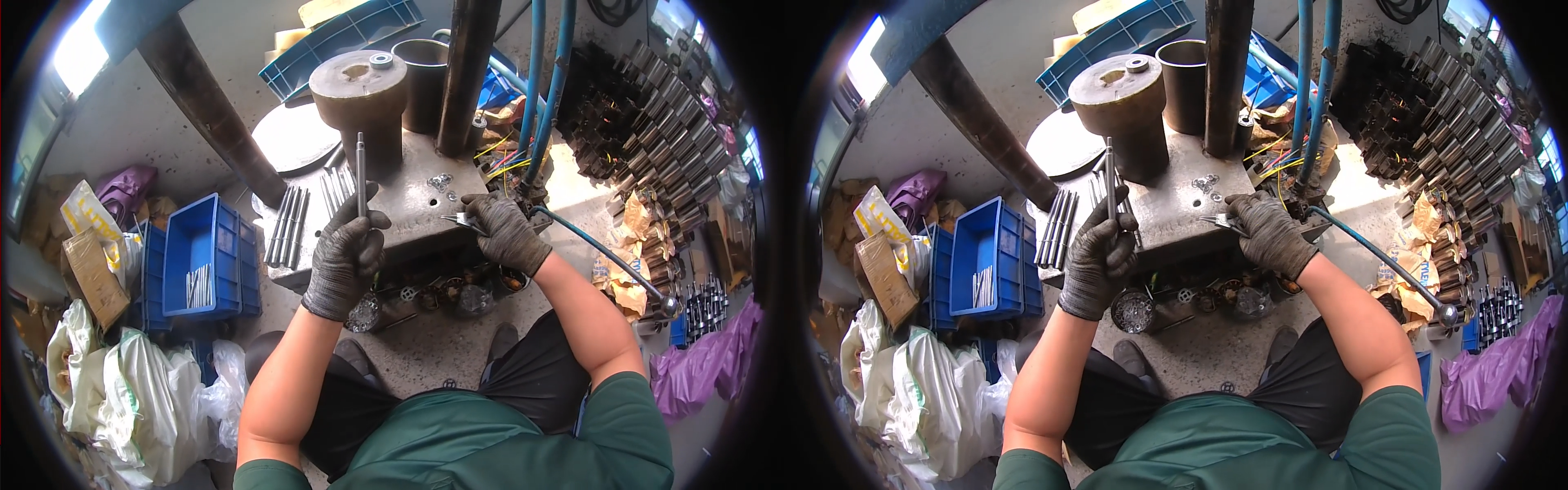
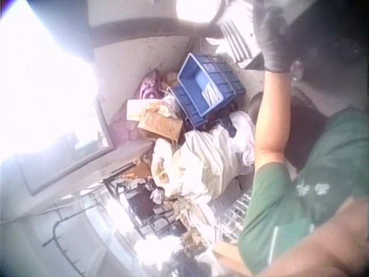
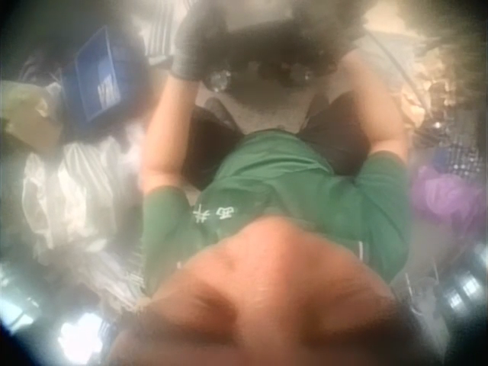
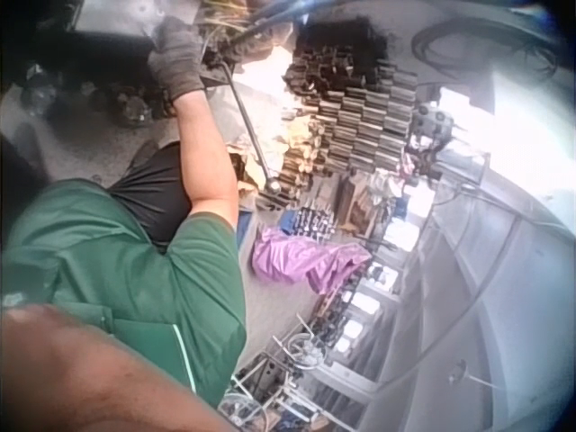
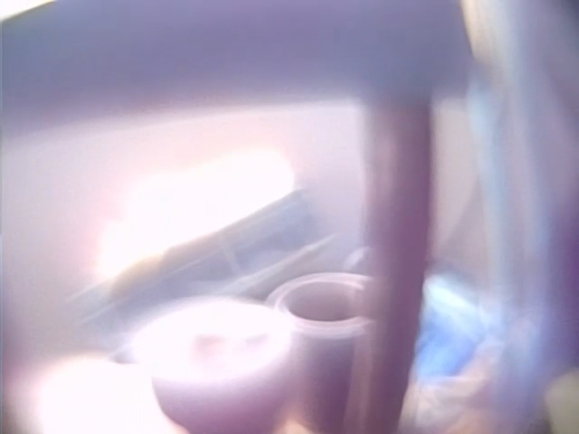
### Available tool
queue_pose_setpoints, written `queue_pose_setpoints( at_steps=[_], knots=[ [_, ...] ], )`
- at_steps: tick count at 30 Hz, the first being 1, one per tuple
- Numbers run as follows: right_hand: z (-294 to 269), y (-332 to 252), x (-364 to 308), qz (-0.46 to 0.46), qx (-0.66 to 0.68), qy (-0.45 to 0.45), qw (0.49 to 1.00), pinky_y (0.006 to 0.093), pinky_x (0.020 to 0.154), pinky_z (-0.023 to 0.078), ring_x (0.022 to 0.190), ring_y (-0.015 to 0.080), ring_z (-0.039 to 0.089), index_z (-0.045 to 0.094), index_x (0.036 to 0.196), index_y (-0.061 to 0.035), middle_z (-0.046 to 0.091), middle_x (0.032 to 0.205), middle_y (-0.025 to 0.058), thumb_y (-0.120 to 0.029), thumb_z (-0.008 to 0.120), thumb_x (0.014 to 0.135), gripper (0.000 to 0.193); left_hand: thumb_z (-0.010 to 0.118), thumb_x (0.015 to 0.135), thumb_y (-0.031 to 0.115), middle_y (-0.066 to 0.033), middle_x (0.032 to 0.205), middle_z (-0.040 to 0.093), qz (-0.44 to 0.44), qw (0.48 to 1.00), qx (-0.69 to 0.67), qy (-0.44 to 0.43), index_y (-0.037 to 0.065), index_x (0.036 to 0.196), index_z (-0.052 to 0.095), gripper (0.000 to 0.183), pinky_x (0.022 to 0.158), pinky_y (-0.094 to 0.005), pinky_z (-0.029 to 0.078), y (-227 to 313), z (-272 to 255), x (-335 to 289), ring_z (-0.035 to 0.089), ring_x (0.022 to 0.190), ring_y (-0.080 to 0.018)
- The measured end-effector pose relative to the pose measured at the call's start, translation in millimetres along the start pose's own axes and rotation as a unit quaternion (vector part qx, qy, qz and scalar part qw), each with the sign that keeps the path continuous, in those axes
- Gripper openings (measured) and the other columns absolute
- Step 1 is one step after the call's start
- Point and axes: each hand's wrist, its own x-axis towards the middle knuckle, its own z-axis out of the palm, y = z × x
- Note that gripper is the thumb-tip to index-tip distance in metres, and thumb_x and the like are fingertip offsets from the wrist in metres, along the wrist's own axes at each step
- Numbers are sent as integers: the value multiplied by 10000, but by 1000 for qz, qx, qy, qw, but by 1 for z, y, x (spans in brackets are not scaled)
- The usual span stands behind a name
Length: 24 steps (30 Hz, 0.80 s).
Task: The person picks up metal rods and small ring-like connectors from a workbench and assembles them by hand. They place the finished pieces into a blue plastic crate and a large yellow sack on the floor.
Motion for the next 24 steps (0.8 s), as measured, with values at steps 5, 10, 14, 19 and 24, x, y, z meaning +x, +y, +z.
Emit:
queue_pose_setpoints(
  at_steps=[5, 10, 14, 19, 24],
  knots=[
    [6, -2, 12, -18, -79, -35, 996, 488, 1007, 482, 1151, 406, 585, 642, 1169, -30, 656, 1315, 153, -134, 719, 771, 419, 609, 978, 85, -57, 1016, 708, 28, 994, 86, 68, 69, 1432, 522, 463, 397, -181, 321, -2, 5, -1, 375, 475, -43],
    [12, -5, 15, -51, -91, -44, 994, 504, 991, 480, 1150, 389, 582, 646, 1232, -56, 682, 1234, 142, -266, 729, 773, 511, 581, 985, 78, -59, 1030, 704, 37, 994, 74, 73, 67, 1365, 553, 381, 398, -189, 330, -1, 5, -1, 401, 490, -48],
    [19, -13, 13, -91, -117, -36, 988, 510, 893, 495, 1046, 355, 627, 655, 1059, -80, 690, 1018, 118, -238, 702, 793, 313, 591, 948, 93, -64, 992, 680, 23, 989, 77, 126, 65, 1319, 543, 375, 506, -227, 439, -4, 3, 4, 536, 613, -98],
    [24, -9, 14, -86, -64, 1, 994, 478, 856, 504, 965, 339, 642, 637, 950, -82, 678, 944, 130, -151, 719, 778, 203, 595, 906, 95, -84, 972, 659, 17, 987, 76, 143, 59, 1296, 527, 397, 639, -278, 507, -7, -3, 8, 610, 729, -161],
    [29, -4, 24, 85, 173, 109, 975, 310, 657, 525, 683, 203, 622, 613, 935, -57, 644, 789, 87, -74, 739, 879, 139, 594, 896, 62, -75, 946, 657, -13, 983, 97, 154, 67, 1237, 571, 342, 615, -271, 514, -16, 5, 14, 619, 745, -164]
  ],
)
